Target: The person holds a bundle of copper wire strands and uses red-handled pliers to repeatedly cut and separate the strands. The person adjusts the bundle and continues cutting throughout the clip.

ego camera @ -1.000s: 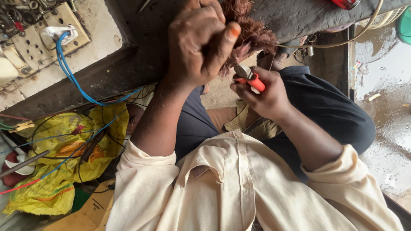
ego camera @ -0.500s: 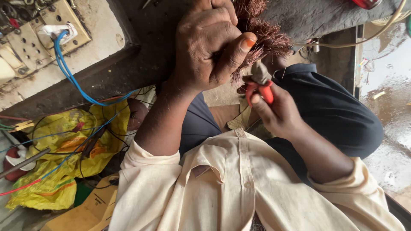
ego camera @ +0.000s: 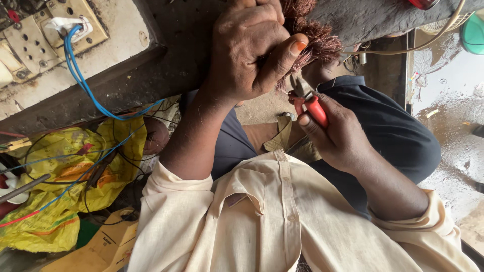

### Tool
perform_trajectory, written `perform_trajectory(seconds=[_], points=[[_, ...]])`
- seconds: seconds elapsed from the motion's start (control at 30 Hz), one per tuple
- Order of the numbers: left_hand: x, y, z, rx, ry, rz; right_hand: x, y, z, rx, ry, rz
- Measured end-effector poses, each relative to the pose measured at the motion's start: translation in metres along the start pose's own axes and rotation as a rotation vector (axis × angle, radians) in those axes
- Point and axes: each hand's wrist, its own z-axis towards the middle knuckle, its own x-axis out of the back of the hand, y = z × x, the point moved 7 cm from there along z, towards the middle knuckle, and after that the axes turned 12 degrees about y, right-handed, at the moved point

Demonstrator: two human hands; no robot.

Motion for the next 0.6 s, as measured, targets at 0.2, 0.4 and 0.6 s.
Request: perform_trajectory(seconds=[0.2, 0.4, 0.6], points=[[0.000, 0.001, 0.000, -0.013, -0.005, -0.008, 0.004, -0.007, 0.000, 0.016, 0.009, 0.057], [0.001, 0.003, 0.000, -0.022, 0.005, -0.012, 0.005, -0.004, -0.001, -0.101, -0.045, 0.082], [0.000, 0.002, 0.001, -0.001, -0.011, -0.012, 0.011, -0.008, 0.000, -0.094, -0.052, 0.044]])
